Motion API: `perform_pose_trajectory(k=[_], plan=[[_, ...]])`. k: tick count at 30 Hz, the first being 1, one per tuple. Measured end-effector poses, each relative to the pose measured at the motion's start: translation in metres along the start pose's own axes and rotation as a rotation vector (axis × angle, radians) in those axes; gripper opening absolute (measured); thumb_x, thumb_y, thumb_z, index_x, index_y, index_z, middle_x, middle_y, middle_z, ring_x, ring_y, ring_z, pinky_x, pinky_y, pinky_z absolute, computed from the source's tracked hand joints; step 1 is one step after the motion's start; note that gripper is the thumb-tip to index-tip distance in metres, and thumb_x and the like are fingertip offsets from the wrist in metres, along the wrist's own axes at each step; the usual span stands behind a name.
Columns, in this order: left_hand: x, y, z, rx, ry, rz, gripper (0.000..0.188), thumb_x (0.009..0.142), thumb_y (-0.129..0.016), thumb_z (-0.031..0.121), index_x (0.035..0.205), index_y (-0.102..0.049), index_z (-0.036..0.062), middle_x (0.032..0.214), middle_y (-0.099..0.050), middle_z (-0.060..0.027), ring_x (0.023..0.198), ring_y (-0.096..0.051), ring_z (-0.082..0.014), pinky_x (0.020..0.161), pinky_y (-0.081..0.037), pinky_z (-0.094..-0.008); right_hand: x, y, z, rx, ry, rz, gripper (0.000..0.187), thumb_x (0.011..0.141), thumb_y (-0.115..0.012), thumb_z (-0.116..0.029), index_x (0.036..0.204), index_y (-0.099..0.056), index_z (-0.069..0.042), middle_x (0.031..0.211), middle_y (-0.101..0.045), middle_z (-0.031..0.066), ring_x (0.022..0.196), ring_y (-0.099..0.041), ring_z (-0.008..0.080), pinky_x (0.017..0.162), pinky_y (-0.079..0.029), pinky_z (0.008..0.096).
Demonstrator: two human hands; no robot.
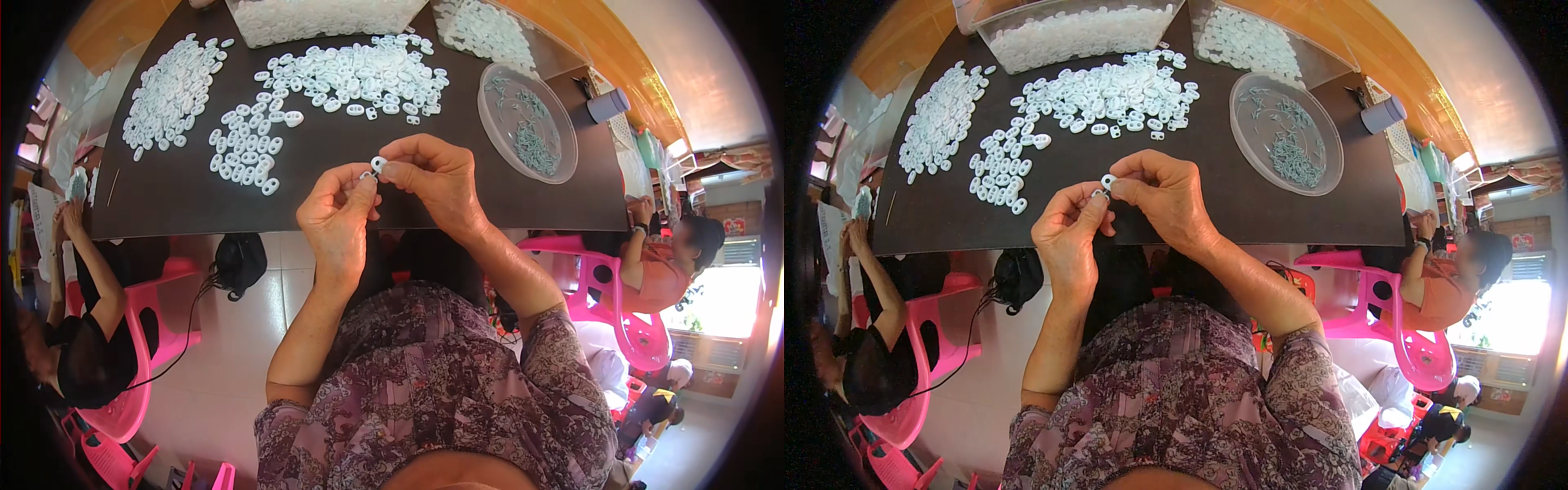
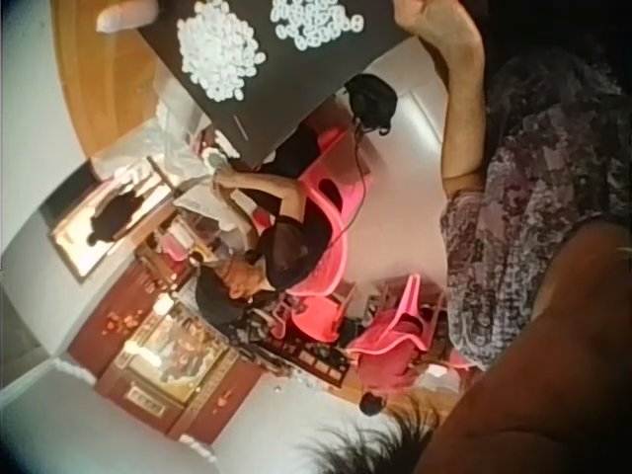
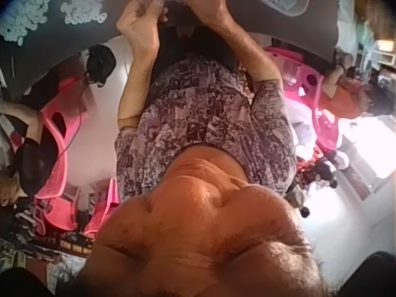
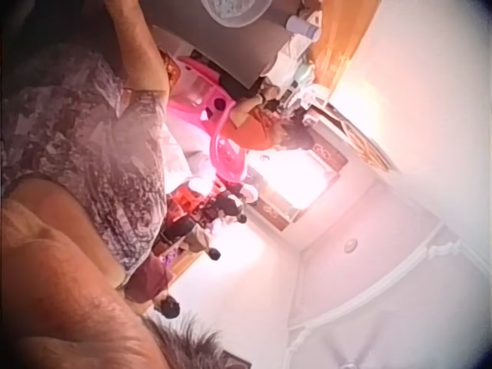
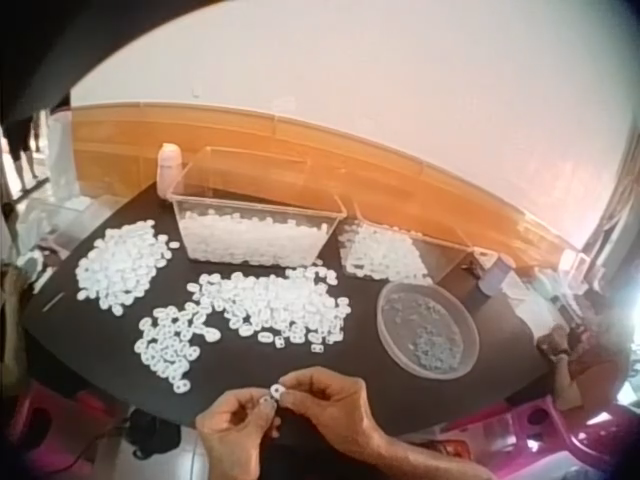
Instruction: Assembling small white plastic components by manually inserting tiny pins into them.
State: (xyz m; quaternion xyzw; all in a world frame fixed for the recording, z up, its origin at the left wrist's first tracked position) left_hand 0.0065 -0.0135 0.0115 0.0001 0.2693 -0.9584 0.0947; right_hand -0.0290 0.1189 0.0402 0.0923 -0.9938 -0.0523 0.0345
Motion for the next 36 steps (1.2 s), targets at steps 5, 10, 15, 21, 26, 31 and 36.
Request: perform_pose_trajectory(k=[5,10,15,21,26,31,36], plan=[[-0.001,0.0,-0.004,-0.05,-0.023,0.007,0.014,0.084,-0.06,-0.001,0.096,-0.061,-0.0061,0.078,-0.058,-0.005,0.061,-0.055,-0.0108,0.052,-0.045,-0.0215,-0.005,-0.007,-0.002,-0.025,0.037,0.014,0.013,0.081,-0.064,0.001,0.094,-0.064,0.002,0.08,-0.064,0.0014,0.072,-0.055,0.0044,0.064,-0.045,0.0195],[-0.001,0.0,-0.006,-0.096,-0.067,-0.015,0.02,0.084,-0.06,0.0,0.103,-0.06,-0.0062,0.081,-0.058,-0.0051,0.062,-0.054,-0.0112,0.053,-0.046,-0.0224,-0.009,-0.009,-0.002,-0.164,0.153,0.017,0.013,0.082,-0.062,0.002,0.095,-0.063,0.002,0.082,-0.063,0.0031,0.075,-0.057,0.0063,0.069,-0.048,0.0216],[0.001,0.001,-0.008,-0.124,-0.074,-0.059,0.021,0.085,-0.058,-0.002,0.105,-0.06,-0.007,0.082,-0.059,-0.0064,0.063,-0.054,-0.0124,0.055,-0.047,-0.0237,-0.011,-0.009,0.001,-0.343,0.289,-0.006,0.018,0.08,-0.062,0.003,0.097,-0.062,0.001,0.087,-0.06,0.0046,0.076,-0.057,0.0079,0.067,-0.048,0.0214],[0.001,0.001,-0.005,-0.112,-0.009,-0.015,0.02,0.085,-0.058,-0.002,0.104,-0.06,-0.007,0.083,-0.061,-0.008,0.063,-0.055,-0.0132,0.057,-0.047,-0.0236,-0.014,-0.012,-0.01,-0.488,0.411,-0.036,0.028,0.075,-0.064,0.006,0.102,-0.061,0.0,0.091,-0.056,0.0072,0.073,-0.058,0.0106,0.061,-0.047,0.0224],[0.001,0.0,-0.003,-0.168,0.009,0.007,0.021,0.084,-0.057,-0.006,0.104,-0.061,-0.0068,0.083,-0.061,-0.0074,0.065,-0.056,-0.0117,0.061,-0.047,-0.0225,-0.015,-0.013,-0.01,-0.468,0.423,-0.034,0.032,0.074,-0.065,0.006,0.104,-0.061,-0.002,0.092,-0.056,0.0073,0.071,-0.058,0.011,0.06,-0.047,0.023],[0.0,-0.001,0.0,-0.174,0.0,0.041,0.02,0.084,-0.056,-0.006,0.104,-0.061,-0.0065,0.084,-0.062,-0.007,0.071,-0.057,-0.0112,0.067,-0.047,-0.0221,-0.015,-0.013,-0.016,-0.551,0.519,-0.001,0.033,0.072,-0.067,0.006,0.104,-0.061,-0.001,0.09,-0.057,0.008,0.069,-0.058,0.0114,0.06,-0.047,0.0228],[-0.001,0.0,-0.001,-0.162,0.044,0.018,0.019,0.085,-0.057,-0.003,0.103,-0.062,-0.0064,0.088,-0.063,-0.0077,0.072,-0.056,-0.0102,0.066,-0.047,-0.0219,-0.018,-0.012,-0.009,-0.416,0.462,0.025,0.03,0.073,-0.067,0.006,0.102,-0.062,0.0,0.088,-0.057,0.0077,0.071,-0.058,0.0114,0.06,-0.047,0.0226]])
Point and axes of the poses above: each hand's wrist, its own x-axis towards the middle knuckle, its own y-axis out of the back of the hand, z = x × y, the point moved 4 cm from there along x, towards the middle knuckle
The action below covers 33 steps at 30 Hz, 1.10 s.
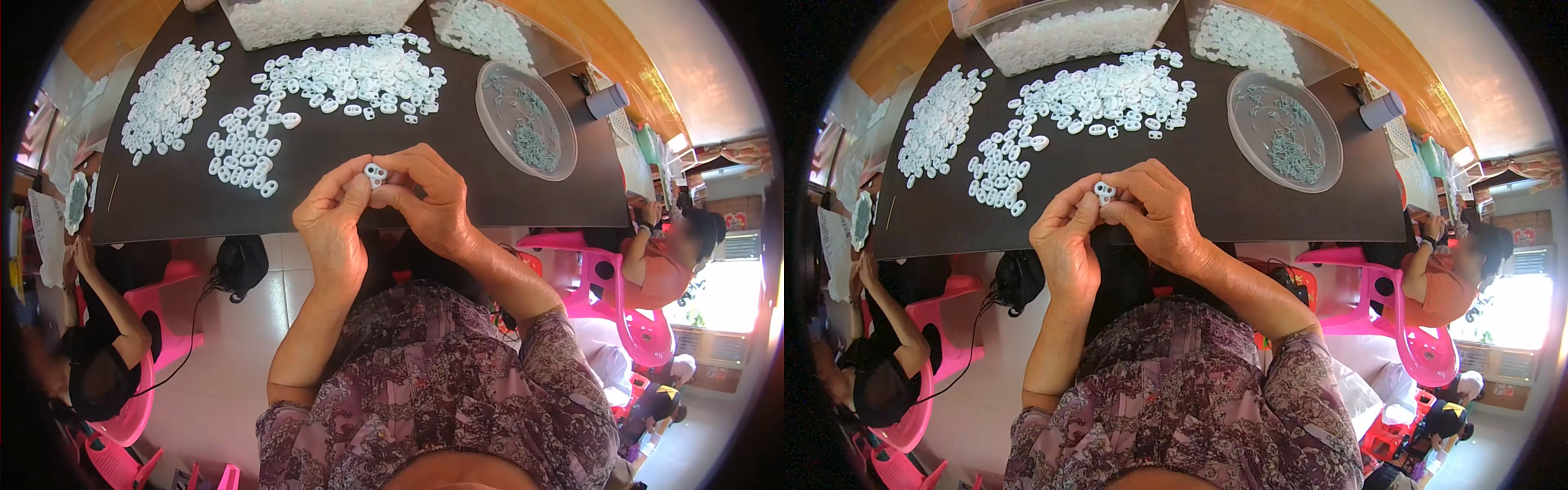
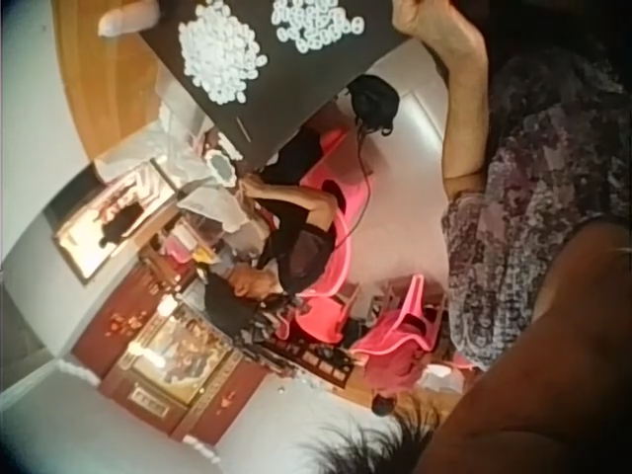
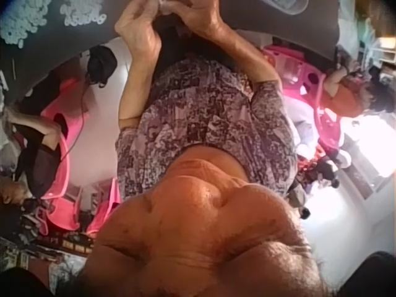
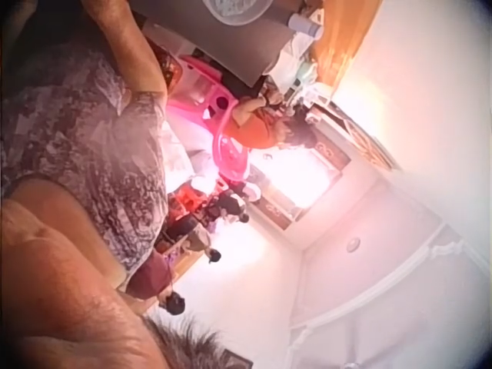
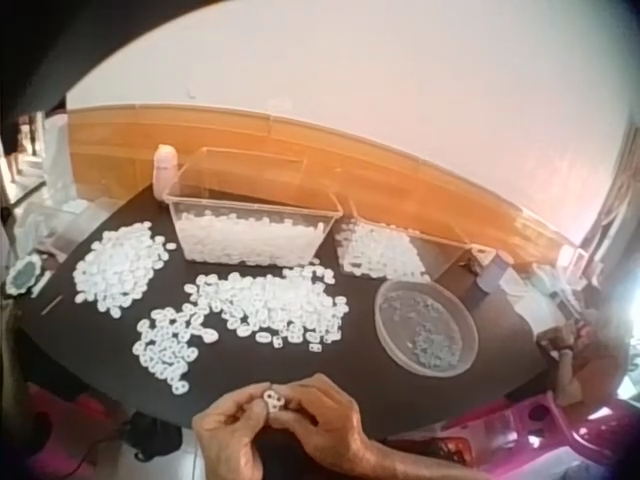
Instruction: Assembling small white plastic components by manually inserting tiny pins into them.
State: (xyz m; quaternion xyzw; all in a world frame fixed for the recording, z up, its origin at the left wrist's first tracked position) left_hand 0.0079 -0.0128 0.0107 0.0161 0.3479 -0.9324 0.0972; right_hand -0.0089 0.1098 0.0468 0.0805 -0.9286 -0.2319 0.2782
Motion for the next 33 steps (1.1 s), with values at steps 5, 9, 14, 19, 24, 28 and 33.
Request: perform_pose_trajectory(k=[5,9,14,19,24,28,33], plan=[[0.0,0.005,-0.003,0.088,-0.1,-0.063,0.018,0.085,-0.059,0.002,0.101,-0.062,-0.0061,0.087,-0.064,-0.0094,0.069,-0.056,-0.0122,0.063,-0.047,-0.0229,-0.003,-0.002,0.002,0.088,-0.059,0.013,0.026,0.074,-0.066,0.006,0.1,-0.063,0.001,0.09,-0.058,0.0078,0.073,-0.059,0.0112,0.061,-0.048,0.0224],[0.0,0.005,0.0,0.132,-0.13,-0.076,0.019,0.083,-0.062,0.002,0.1,-0.062,-0.0066,0.085,-0.064,-0.0093,0.066,-0.054,-0.0114,0.06,-0.045,-0.0224,-0.005,-0.002,0.0,0.062,-0.035,0.022,0.027,0.074,-0.066,0.006,0.101,-0.063,0.001,0.093,-0.058,0.0081,0.073,-0.059,0.0104,0.062,-0.048,0.0223],[0.002,0.006,0.003,0.106,-0.083,-0.126,0.022,0.082,-0.064,0.001,0.102,-0.061,-0.0065,0.079,-0.061,-0.006,0.064,-0.053,-0.0095,0.058,-0.045,-0.0207,-0.006,-0.003,-0.006,0.087,-0.023,0.067,0.029,0.07,-0.068,0.005,0.099,-0.063,0.0,0.085,-0.058,0.0086,0.067,-0.056,0.0134,0.058,-0.047,0.0245],[0.001,0.004,0.003,0.1,-0.087,-0.132,0.021,0.082,-0.065,0.004,0.1,-0.062,-0.0066,0.08,-0.062,-0.0069,0.064,-0.052,-0.0103,0.058,-0.044,-0.0213,-0.008,-0.004,-0.003,0.14,-0.056,0.082,0.03,0.071,-0.067,0.006,0.101,-0.064,0.0,0.089,-0.058,0.0073,0.072,-0.057,0.012,0.06,-0.047,0.0244],[0.0,0.007,-0.001,0.117,-0.172,-0.124,0.018,0.084,-0.063,0.004,0.099,-0.062,-0.0059,0.076,-0.058,-0.0035,0.065,-0.051,-0.0083,0.059,-0.044,-0.0198,-0.009,-0.006,-0.005,0.115,-0.042,0.091,0.03,0.072,-0.066,0.005,0.101,-0.064,-0.001,0.089,-0.058,0.0083,0.073,-0.057,0.0145,0.061,-0.048,0.0249],[-0.003,0.004,0.001,0.095,-0.207,-0.127,0.018,0.085,-0.063,0.005,0.098,-0.062,-0.006,0.076,-0.057,-0.0034,0.065,-0.05,-0.0083,0.059,-0.044,-0.02,-0.012,-0.008,-0.005,0.132,-0.034,0.137,0.029,0.073,-0.065,0.005,0.102,-0.064,-0.001,0.089,-0.06,0.0093,0.074,-0.057,0.0179,0.061,-0.048,0.027],[-0.005,0.005,0.002,0.065,-0.293,-0.136,0.018,0.085,-0.063,0.006,0.099,-0.062,-0.0052,0.08,-0.056,-0.0034,0.063,-0.049,-0.0085,0.058,-0.044,-0.0205,-0.012,-0.009,-0.012,0.009,0.094,0.161,0.029,0.075,-0.063,0.006,0.104,-0.061,0.002,0.089,-0.059,0.0101,0.071,-0.056,0.0163,0.06,-0.048,0.0258]])
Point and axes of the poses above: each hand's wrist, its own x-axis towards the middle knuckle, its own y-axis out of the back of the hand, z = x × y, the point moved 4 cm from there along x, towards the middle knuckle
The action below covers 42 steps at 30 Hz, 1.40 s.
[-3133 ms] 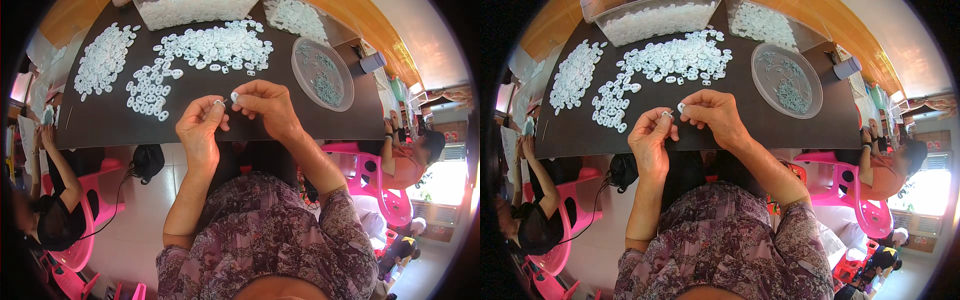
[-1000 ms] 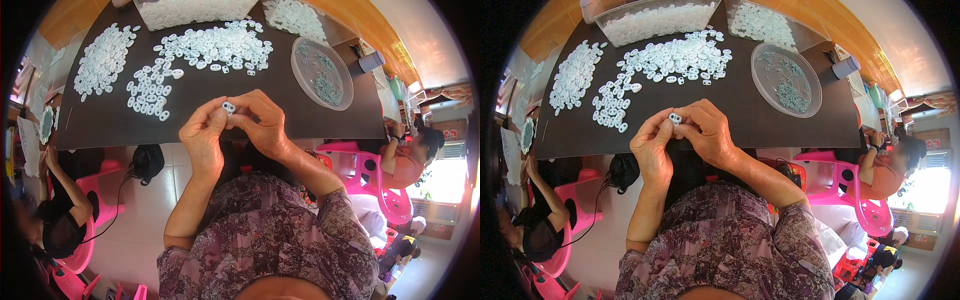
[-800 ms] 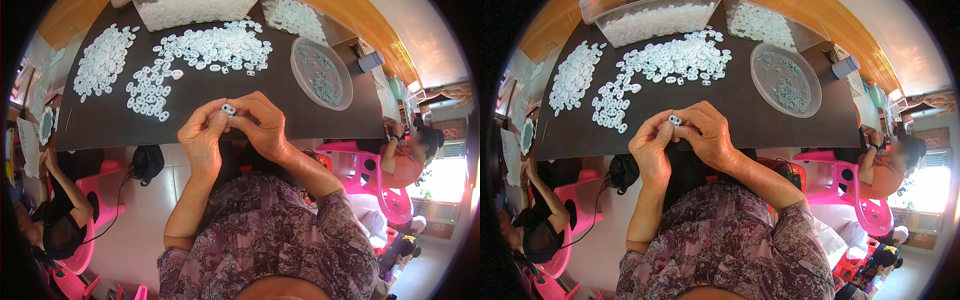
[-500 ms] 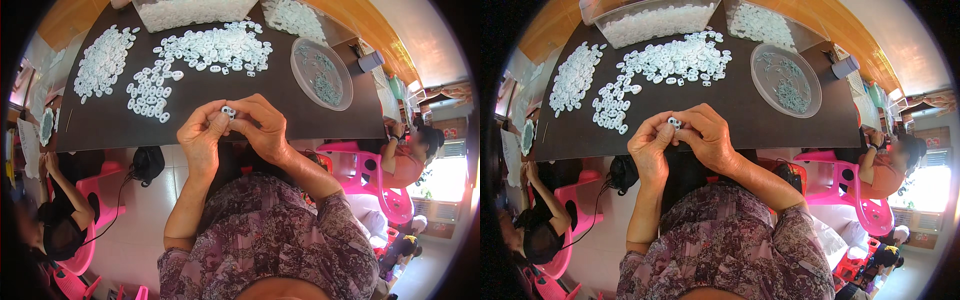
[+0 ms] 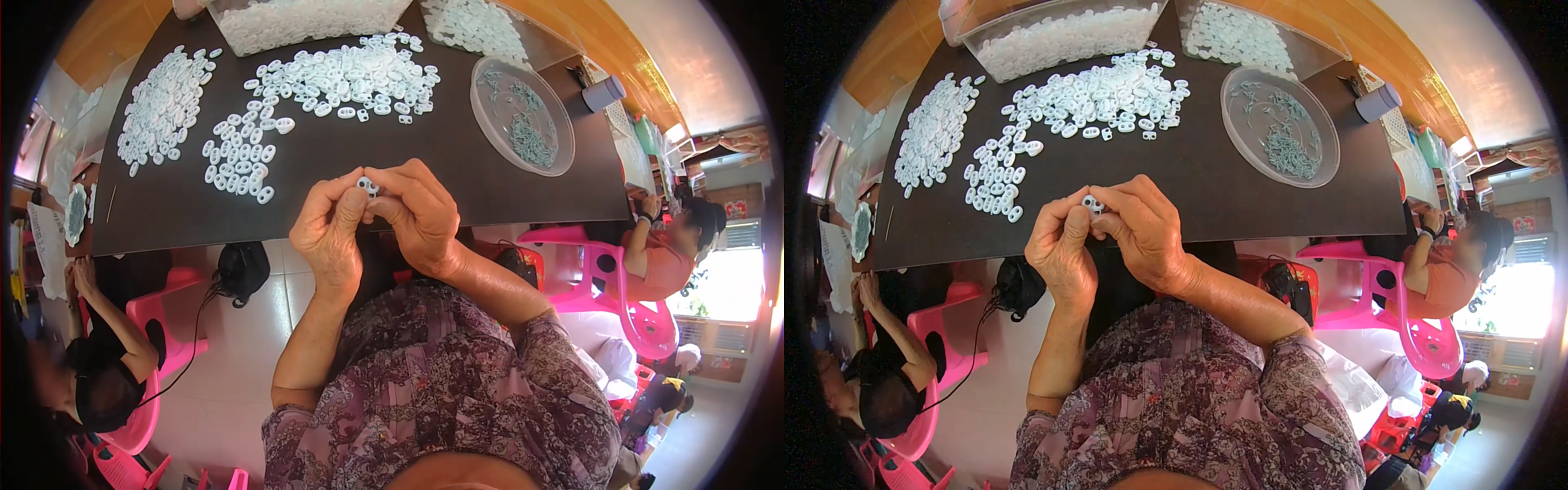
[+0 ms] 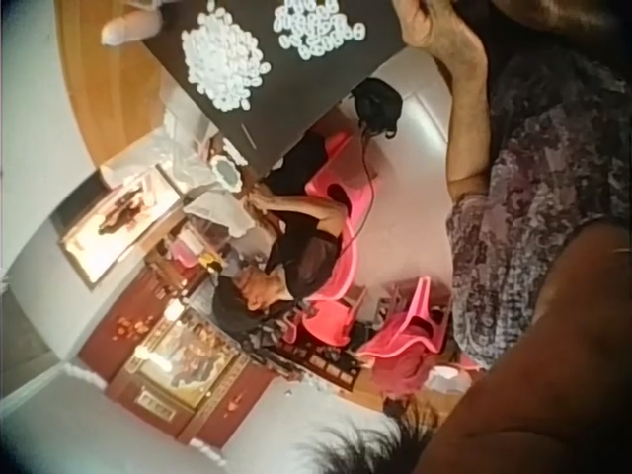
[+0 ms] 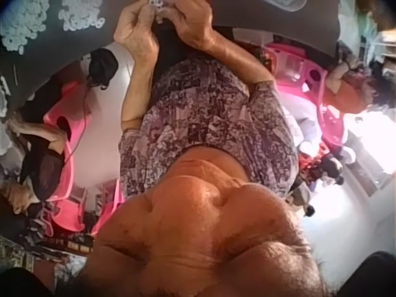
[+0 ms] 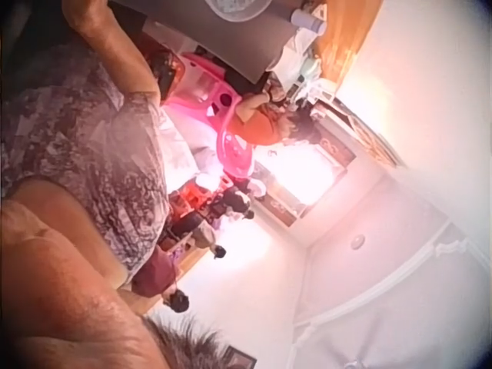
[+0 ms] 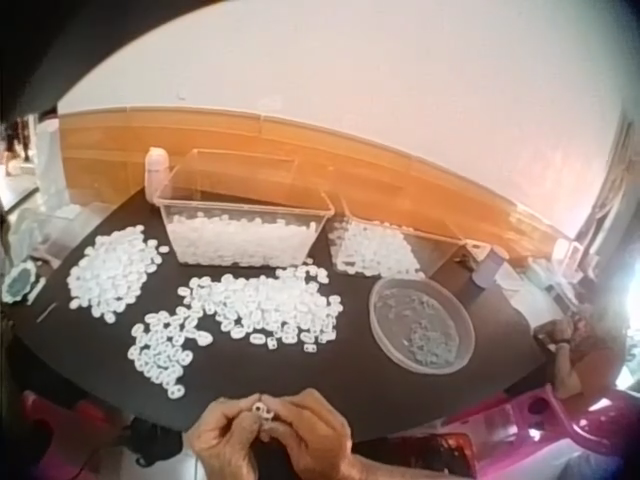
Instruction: Assembling small white plastic components by manually inserting tiny pins into them.
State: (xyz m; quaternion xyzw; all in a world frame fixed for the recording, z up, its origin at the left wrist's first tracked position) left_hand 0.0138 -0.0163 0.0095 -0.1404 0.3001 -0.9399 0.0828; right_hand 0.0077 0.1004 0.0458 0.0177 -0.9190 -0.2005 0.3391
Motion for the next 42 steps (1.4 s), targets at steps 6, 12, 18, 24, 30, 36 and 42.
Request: perform_pose_trajectory(k=[6,12,18,24,30,36,42], plan=[[-0.002,-0.002,-0.003,0.004,-0.029,0.006,0.018,0.087,-0.061,0.011,0.097,-0.061,-0.0039,0.077,-0.054,-0.0016,0.063,-0.049,-0.0077,0.058,-0.042,-0.0194,-0.001,-0.002,-0.003,-0.061,0.083,0.02,0.027,0.077,-0.062,0.008,0.104,-0.06,0.003,0.089,-0.058,0.0098,0.067,-0.054,0.0138,0.057,-0.047,0.0239],[-0.004,-0.002,-0.009,-0.016,-0.029,0.063,0.019,0.09,-0.059,0.016,0.092,-0.057,-0.0029,0.078,-0.054,-0.0018,0.065,-0.048,-0.0072,0.06,-0.041,-0.0201,-0.001,-0.008,-0.001,-0.081,0.123,0.051,0.025,0.077,-0.062,0.006,0.102,-0.06,0.003,0.087,-0.058,0.0093,0.066,-0.052,0.0136,0.055,-0.044,0.0238],[-0.006,-0.003,-0.004,0.048,-0.035,0.102,0.019,0.09,-0.059,0.016,0.093,-0.057,-0.0027,0.08,-0.053,-0.0013,0.069,-0.047,-0.0066,0.063,-0.041,-0.0207,-0.004,-0.007,-0.005,-0.054,0.074,0.064,0.024,0.078,-0.062,0.005,0.101,-0.06,0.002,0.083,-0.058,0.0083,0.064,-0.051,0.0135,0.054,-0.043,0.0241],[-0.013,0.001,-0.007,0.069,-0.022,0.056,0.021,0.091,-0.056,0.018,0.094,-0.057,-0.0024,0.082,-0.053,-0.0014,0.07,-0.046,-0.006,0.062,-0.04,-0.0195,-0.005,-0.007,-0.002,-0.056,0.104,0.083,0.02,0.078,-0.061,0.004,0.098,-0.059,0.003,0.083,-0.058,0.0087,0.064,-0.051,0.015,0.054,-0.043,0.0256],[-0.015,-0.002,-0.008,0.169,-0.163,0.035,0.02,0.094,-0.051,0.018,0.094,-0.054,-0.0013,0.082,-0.052,-0.0007,0.069,-0.045,-0.0057,0.062,-0.04,-0.0193,-0.004,-0.006,-0.004,-0.12,0.212,0.083,0.017,0.08,-0.059,0.002,0.097,-0.058,0.003,0.082,-0.059,0.0105,0.063,-0.051,0.0185,0.054,-0.043,0.0277],[-0.015,-0.006,-0.006,0.205,-0.258,0.059,0.016,0.094,-0.05,0.013,0.097,-0.055,-0.002,0.076,-0.044,0.0004,0.065,-0.039,-0.0056,0.057,-0.035,-0.0186,-0.003,-0.008,-0.006,-0.153,0.271,0.078,0.018,0.08,-0.057,0.001,0.097,-0.056,0.004,0.079,-0.058,0.0109,0.063,-0.05,0.0207,0.054,-0.042,0.0296],[-0.015,-0.006,-0.01,0.299,-0.293,0.08,0.017,0.095,-0.048,0.015,0.091,-0.051,-0.0019,0.076,-0.046,-0.0011,0.064,-0.04,-0.007,0.055,-0.035,-0.02,-0.003,-0.012,-0.005,-0.143,0.285,0.114,0.017,0.079,-0.057,0.003,0.096,-0.056,0.004,0.079,-0.057,0.0112,0.062,-0.05,0.0207,0.054,-0.042,0.0295]])
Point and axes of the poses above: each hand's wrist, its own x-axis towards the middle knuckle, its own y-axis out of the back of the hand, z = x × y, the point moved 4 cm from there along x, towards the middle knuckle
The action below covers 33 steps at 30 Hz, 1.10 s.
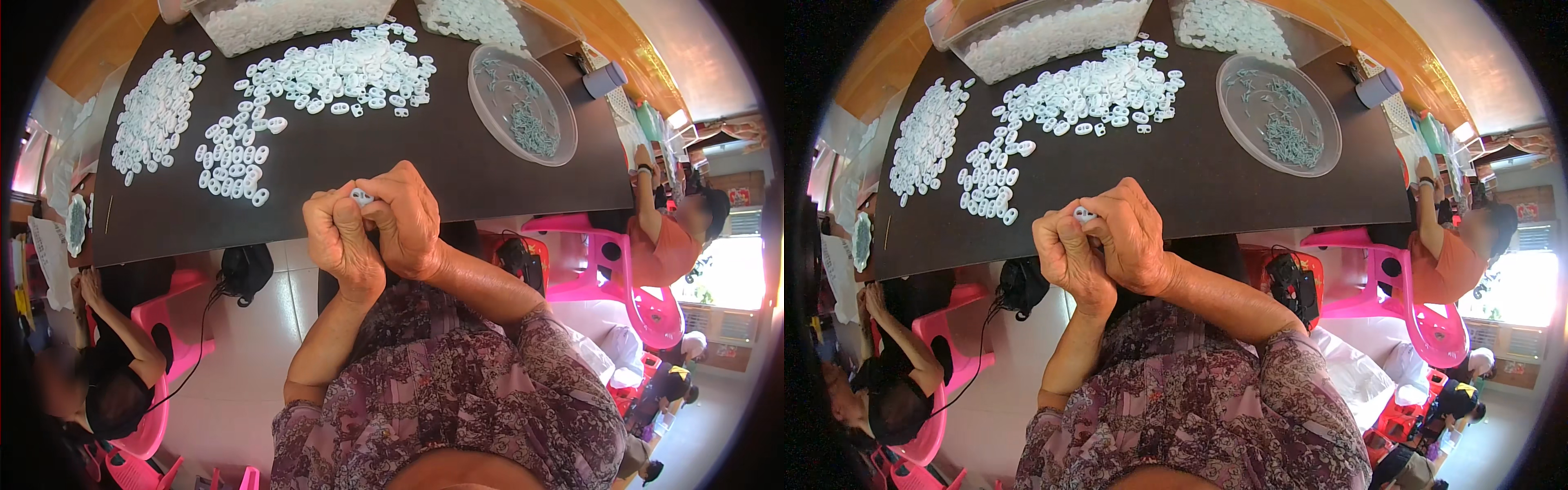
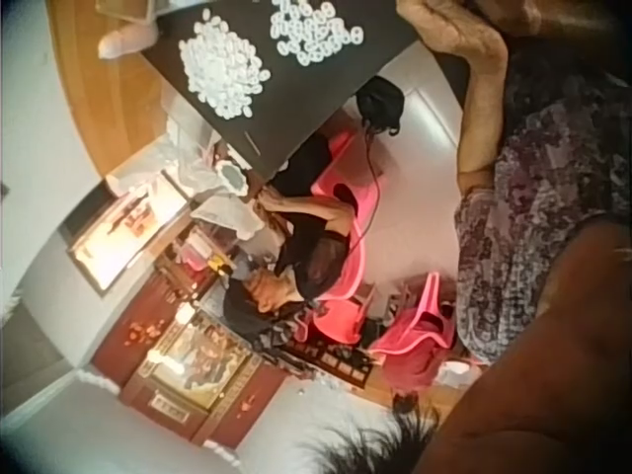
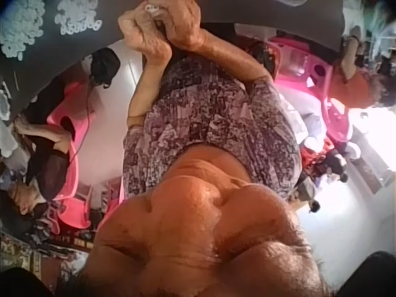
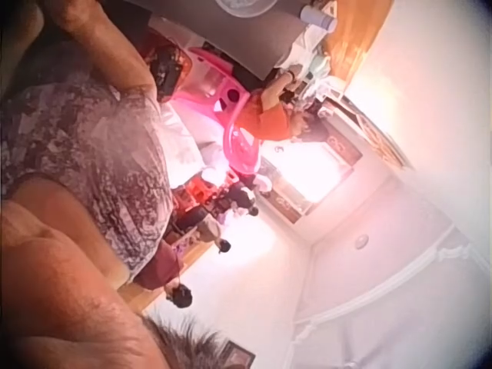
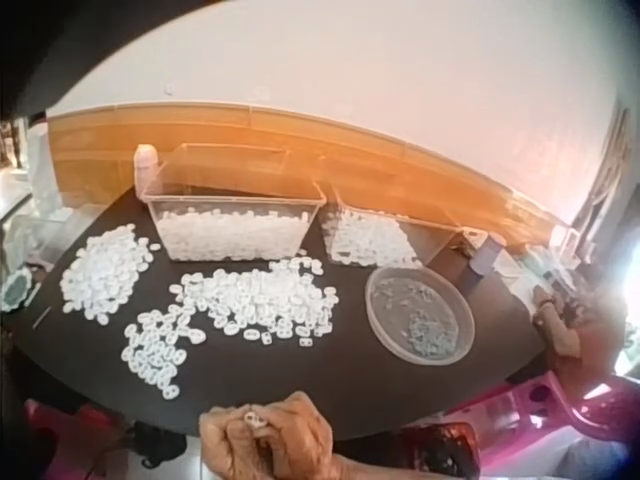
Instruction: Assembling small white plastic components by manually inserting tiny pins into them.
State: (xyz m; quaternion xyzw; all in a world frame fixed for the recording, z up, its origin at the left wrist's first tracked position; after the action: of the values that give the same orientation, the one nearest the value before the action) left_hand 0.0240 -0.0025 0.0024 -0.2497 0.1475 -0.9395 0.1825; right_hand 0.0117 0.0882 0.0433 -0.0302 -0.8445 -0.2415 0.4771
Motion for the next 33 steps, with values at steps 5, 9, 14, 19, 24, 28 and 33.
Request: perform_pose_trajectory(k=[5,9,14,19,24,28,33], plan=[[0.002,-0.003,0.0,-0.013,0.01,0.021,0.018,0.095,-0.048,0.016,0.089,-0.05,-0.0011,0.076,-0.046,-0.001,0.064,-0.04,-0.0063,0.055,-0.036,-0.0197,-0.002,-0.001,0.005,0.006,0.005,0.013,0.018,0.078,-0.057,0.004,0.096,-0.056,0.004,0.078,-0.057,0.0107,0.06,-0.05,0.0205,0.053,-0.041,0.0293],[0.001,-0.004,-0.003,-0.071,0.092,0.007,0.019,0.096,-0.046,0.017,0.09,-0.049,-0.0009,0.076,-0.046,-0.0003,0.066,-0.039,-0.0047,0.054,-0.035,-0.0195,-0.005,-0.002,0.009,0.0,-0.002,0.009,0.019,0.077,-0.057,0.005,0.096,-0.055,0.004,0.078,-0.057,0.0107,0.06,-0.049,0.0202,0.053,-0.041,0.0293],[0.004,-0.003,-0.002,-0.149,0.158,0.064,0.019,0.096,-0.045,0.017,0.092,-0.049,-0.0006,0.08,-0.048,-0.0009,0.069,-0.044,-0.0047,0.061,-0.04,-0.0202,0.007,-0.003,0.001,0.001,0.004,0.013,0.02,0.077,-0.059,0.003,0.096,-0.055,0.004,0.08,-0.057,0.0113,0.062,-0.05,0.0198,0.054,-0.041,0.0291],[0.004,-0.004,0.004,-0.299,0.231,0.075,0.018,0.096,-0.047,0.016,0.095,-0.05,-0.0007,0.083,-0.05,-0.0022,0.074,-0.048,-0.0061,0.07,-0.043,-0.0207,0.01,0.001,0.0,0.034,-0.041,-0.037,0.019,0.078,-0.062,-0.002,0.095,-0.056,0.004,0.082,-0.058,0.0116,0.063,-0.05,0.0198,0.056,-0.041,0.0294],[0.001,0.0,0.003,-0.138,0.113,0.05,0.017,0.095,-0.049,0.014,0.098,-0.051,-0.0018,0.084,-0.048,-0.0019,0.074,-0.045,-0.0071,0.068,-0.041,-0.0211,0.009,0.001,0.003,0.034,0.044,-0.025,0.016,0.079,-0.06,-0.002,0.094,-0.056,0.004,0.08,-0.058,0.011,0.062,-0.05,0.0202,0.055,-0.041,0.0296],[0.001,-0.001,0.006,-0.147,0.089,0.04,0.016,0.095,-0.049,0.014,0.099,-0.052,-0.0019,0.083,-0.046,-0.0015,0.072,-0.043,-0.0068,0.065,-0.039,-0.0206,0.012,0.001,0.001,0.008,0.074,-0.043,0.012,0.081,-0.058,-0.002,0.092,-0.056,0.003,0.077,-0.057,0.0102,0.061,-0.05,0.0202,0.055,-0.04,0.0298],[0.004,-0.003,0.01,-0.152,0.078,0.048,0.014,0.095,-0.047,0.012,0.095,-0.051,-0.0015,0.079,-0.045,-0.0011,0.067,-0.042,-0.0057,0.059,-0.037,-0.0198,0.012,-0.003,-0.002,0.002,0.082,-0.027,0.01,0.083,-0.057,-0.002,0.091,-0.055,0.003,0.076,-0.057,0.0096,0.06,-0.05,0.0201,0.054,-0.04,0.0298]])
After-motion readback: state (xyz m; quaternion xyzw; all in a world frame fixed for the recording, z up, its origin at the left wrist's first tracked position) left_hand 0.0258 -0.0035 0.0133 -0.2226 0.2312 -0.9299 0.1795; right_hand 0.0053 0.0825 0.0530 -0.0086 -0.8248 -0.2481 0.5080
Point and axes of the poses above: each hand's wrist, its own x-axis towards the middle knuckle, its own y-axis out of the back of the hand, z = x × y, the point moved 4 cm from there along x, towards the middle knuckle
